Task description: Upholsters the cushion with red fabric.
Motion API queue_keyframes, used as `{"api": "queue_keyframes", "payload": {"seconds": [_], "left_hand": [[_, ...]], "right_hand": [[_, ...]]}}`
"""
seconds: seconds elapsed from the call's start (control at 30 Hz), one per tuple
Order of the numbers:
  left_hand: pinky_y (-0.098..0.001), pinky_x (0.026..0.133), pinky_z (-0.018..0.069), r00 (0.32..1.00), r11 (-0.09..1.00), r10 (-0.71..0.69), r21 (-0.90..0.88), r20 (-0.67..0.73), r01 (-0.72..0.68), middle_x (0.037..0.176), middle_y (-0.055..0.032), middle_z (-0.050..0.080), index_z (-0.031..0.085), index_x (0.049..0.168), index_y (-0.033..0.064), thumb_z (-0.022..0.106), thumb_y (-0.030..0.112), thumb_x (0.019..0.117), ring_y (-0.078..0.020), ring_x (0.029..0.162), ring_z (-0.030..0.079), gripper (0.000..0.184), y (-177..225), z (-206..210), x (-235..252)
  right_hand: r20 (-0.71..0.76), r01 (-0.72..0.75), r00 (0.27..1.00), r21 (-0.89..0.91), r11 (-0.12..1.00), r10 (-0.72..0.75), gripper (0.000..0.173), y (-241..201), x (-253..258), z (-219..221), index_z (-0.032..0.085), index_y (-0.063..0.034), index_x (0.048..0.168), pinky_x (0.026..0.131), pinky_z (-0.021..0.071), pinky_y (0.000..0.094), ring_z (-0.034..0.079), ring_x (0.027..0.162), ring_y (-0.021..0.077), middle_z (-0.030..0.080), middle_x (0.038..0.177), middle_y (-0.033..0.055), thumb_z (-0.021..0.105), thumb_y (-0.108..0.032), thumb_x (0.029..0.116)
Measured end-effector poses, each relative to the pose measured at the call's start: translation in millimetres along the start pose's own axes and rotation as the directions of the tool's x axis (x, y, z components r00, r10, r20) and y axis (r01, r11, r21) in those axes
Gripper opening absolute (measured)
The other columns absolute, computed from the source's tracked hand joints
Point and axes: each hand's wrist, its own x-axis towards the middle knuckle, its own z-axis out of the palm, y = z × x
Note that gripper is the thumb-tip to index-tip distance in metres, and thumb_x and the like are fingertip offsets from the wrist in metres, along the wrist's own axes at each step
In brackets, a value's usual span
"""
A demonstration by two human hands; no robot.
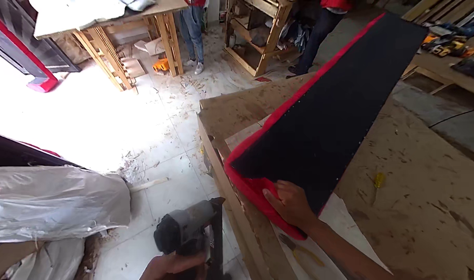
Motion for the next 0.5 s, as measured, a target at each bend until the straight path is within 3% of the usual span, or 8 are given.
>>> {"api": "queue_keyframes", "payload": {"seconds": [0.07,0.13,0.23,0.3,0.4,0.5], "left_hand": [[-0.0539,0.088,0.0559,0.997,0.993,0.078,-0.091,-0.004,-0.078,0.119,-0.0273,0.066,0.06,0.141,0.0168,0.071,0.02,0.0903,-0.0404,0.103,0.065,0.052,7,-17,9],[-0.0511,0.083,0.0586,0.993,0.99,0.117,-0.081,-0.035,-0.119,0.116,-0.0272,0.067,0.054,0.147,0.0185,0.074,0.024,0.0895,-0.0386,0.096,0.068,0.061,0,-29,21],[-0.0473,0.081,0.0615,0.996,0.986,0.014,0.167,-0.089,0.001,0.129,-0.0223,0.06,0.053,0.149,0.0124,0.082,0.02,0.0837,-0.03,0.092,0.068,0.073,-11,-32,38],[-0.0456,0.086,0.0621,0.993,0.926,-0.107,0.359,-0.043,0.116,0.141,-0.0189,0.054,0.063,0.14,0.013,0.083,0.021,0.0838,-0.0257,0.1,0.067,0.06,-4,-22,42],[-0.0447,0.095,0.0593,0.95,0.813,-0.293,0.553,0.111,0.186,0.155,-0.018,0.041,0.068,0.136,0.0238,0.077,0.02,0.0861,-0.0238,0.119,0.062,0.051,4,4,46],[-0.0393,0.08,0.0628,0.9,0.714,-0.416,0.66,0.13,0.234,0.159,-0.0118,0.036,0.062,0.139,0.0417,0.077,0.023,0.0871,-0.0169,0.105,0.065,0.057,-5,47,47]], "right_hand": [[-0.006,0.009,1.0,0.013,1.0,-0.009,0.048,1,1,2,0.063,-0.0166,0.069,0.07,0.0535,0.0378,0.063,0.075,0.0138,0.062,0.071,-0.0035,0.049,-0.044,0.1049],[-0.016,0.001,1.0,0.014,1.0,-0.001,0.046,-1,-2,7,0.062,-0.0172,0.069,0.07,0.0533,0.0373,0.064,0.077,0.0134,0.063,0.072,-0.0039,0.051,-0.044,0.1043],[-0.005,-0.054,0.999,-0.003,0.999,0.054,0.043,-3,-3,4,0.067,-0.0172,0.074,0.074,0.0545,0.0374,0.064,0.08,0.0134,0.064,0.074,-0.0039,0.053,-0.045,0.1038],[0.001,-0.056,0.998,-0.002,0.998,0.056,0.043,-2,-5,3,0.064,-0.017,0.073,0.073,0.0542,0.0367,0.063,0.078,0.013,0.062,0.073,-0.0038,0.053,-0.045,0.104],[0.016,-0.052,0.999,0.016,0.999,0.051,0.044,0,-4,1,0.065,-0.0178,0.072,0.07,0.054,0.0368,0.063,0.076,0.0122,0.062,0.072,-0.0048,0.051,-0.045,0.1041],[0.018,-0.029,0.999,0.039,0.999,0.028,0.05,-2,-8,1,0.057,-0.0169,0.063,0.064,0.0511,0.0368,0.059,0.071,0.0138,0.057,0.068,-0.0034,0.05,-0.043,0.1049]]}}
